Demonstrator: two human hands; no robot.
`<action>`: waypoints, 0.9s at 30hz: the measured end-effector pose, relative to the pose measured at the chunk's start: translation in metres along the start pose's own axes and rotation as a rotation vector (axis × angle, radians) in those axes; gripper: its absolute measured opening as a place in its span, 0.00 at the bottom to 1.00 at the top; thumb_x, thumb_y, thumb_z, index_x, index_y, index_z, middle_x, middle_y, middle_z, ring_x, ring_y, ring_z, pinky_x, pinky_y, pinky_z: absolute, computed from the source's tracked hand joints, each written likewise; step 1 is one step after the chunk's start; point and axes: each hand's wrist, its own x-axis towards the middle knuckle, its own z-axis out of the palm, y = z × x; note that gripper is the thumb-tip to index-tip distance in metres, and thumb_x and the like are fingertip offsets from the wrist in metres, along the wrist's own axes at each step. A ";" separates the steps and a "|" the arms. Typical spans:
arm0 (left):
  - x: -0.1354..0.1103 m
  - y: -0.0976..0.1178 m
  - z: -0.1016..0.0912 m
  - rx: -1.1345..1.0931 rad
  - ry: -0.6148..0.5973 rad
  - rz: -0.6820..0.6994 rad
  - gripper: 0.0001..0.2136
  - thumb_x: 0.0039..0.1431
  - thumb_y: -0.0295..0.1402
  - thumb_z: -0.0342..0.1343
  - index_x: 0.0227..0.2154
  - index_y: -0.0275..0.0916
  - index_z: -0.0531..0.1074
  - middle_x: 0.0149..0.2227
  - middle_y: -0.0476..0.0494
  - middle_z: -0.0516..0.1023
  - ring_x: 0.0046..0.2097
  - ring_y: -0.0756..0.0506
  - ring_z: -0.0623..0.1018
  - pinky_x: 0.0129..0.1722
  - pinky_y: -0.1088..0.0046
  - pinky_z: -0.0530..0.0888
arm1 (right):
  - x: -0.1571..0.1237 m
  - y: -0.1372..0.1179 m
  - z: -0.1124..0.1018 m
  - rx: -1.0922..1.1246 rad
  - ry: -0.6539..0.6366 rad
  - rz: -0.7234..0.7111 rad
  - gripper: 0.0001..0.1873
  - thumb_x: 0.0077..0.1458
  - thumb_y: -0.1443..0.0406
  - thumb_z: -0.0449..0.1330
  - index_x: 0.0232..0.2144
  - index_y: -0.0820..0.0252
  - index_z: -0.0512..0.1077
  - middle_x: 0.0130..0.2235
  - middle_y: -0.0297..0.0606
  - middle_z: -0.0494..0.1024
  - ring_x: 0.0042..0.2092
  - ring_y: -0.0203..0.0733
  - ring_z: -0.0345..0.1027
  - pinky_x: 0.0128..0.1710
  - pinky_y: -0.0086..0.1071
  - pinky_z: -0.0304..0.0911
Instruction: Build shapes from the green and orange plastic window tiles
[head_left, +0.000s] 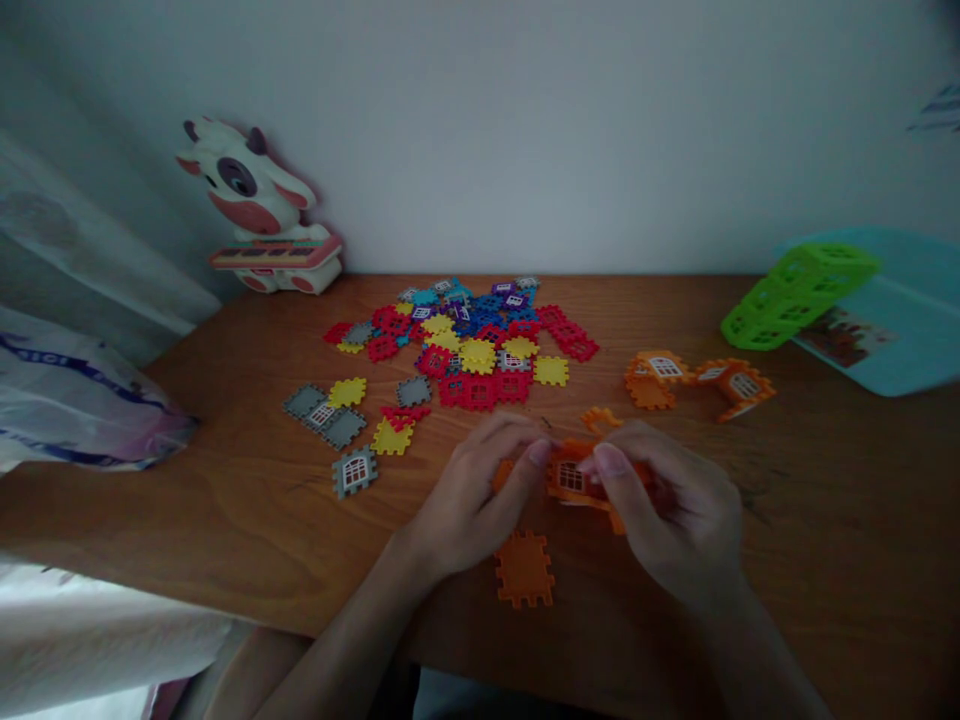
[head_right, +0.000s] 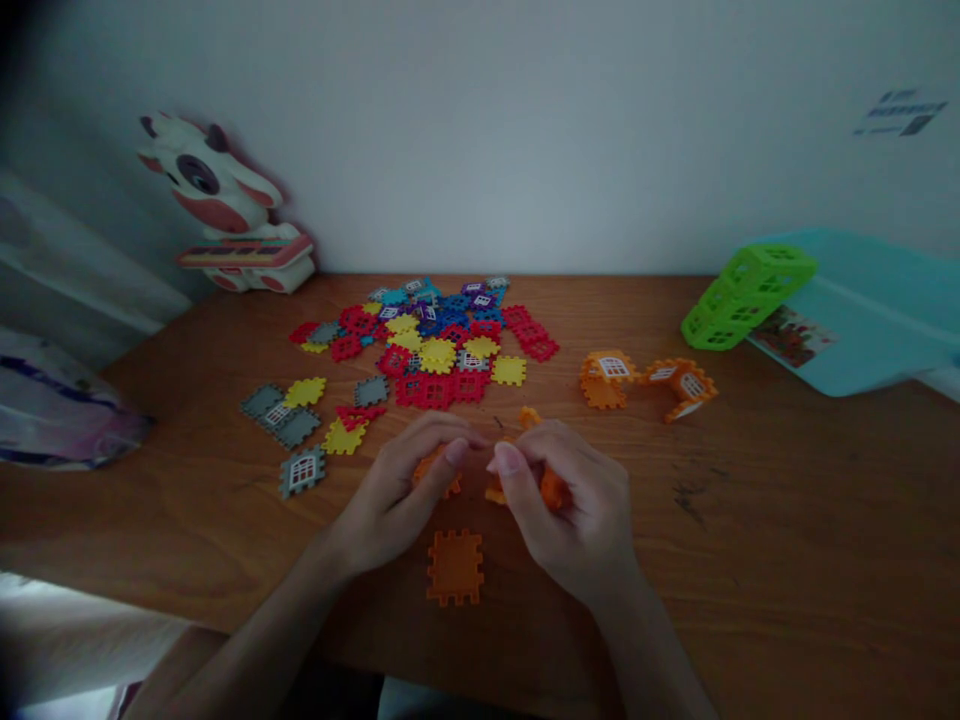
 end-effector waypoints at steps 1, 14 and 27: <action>0.000 -0.002 0.001 0.020 0.017 -0.008 0.10 0.72 0.31 0.51 0.49 0.42 0.74 0.49 0.41 0.79 0.53 0.44 0.78 0.56 0.62 0.74 | -0.001 0.001 0.000 0.032 -0.005 0.007 0.10 0.66 0.64 0.59 0.30 0.51 0.75 0.26 0.32 0.78 0.26 0.38 0.72 0.27 0.34 0.68; 0.000 -0.018 0.014 0.014 -0.116 -0.186 0.09 0.58 0.22 0.58 0.39 0.40 0.77 0.40 0.43 0.84 0.40 0.43 0.82 0.41 0.67 0.77 | -0.003 0.004 0.004 0.018 -0.267 -0.057 0.20 0.61 0.67 0.64 0.54 0.47 0.70 0.41 0.35 0.81 0.43 0.45 0.78 0.47 0.43 0.74; -0.003 -0.024 0.016 0.149 0.016 -0.232 0.20 0.51 0.16 0.54 0.46 0.41 0.72 0.45 0.43 0.83 0.46 0.43 0.83 0.47 0.63 0.79 | 0.003 0.015 0.008 -0.197 -0.161 0.129 0.31 0.60 0.52 0.65 0.62 0.51 0.66 0.59 0.47 0.74 0.58 0.57 0.70 0.57 0.57 0.67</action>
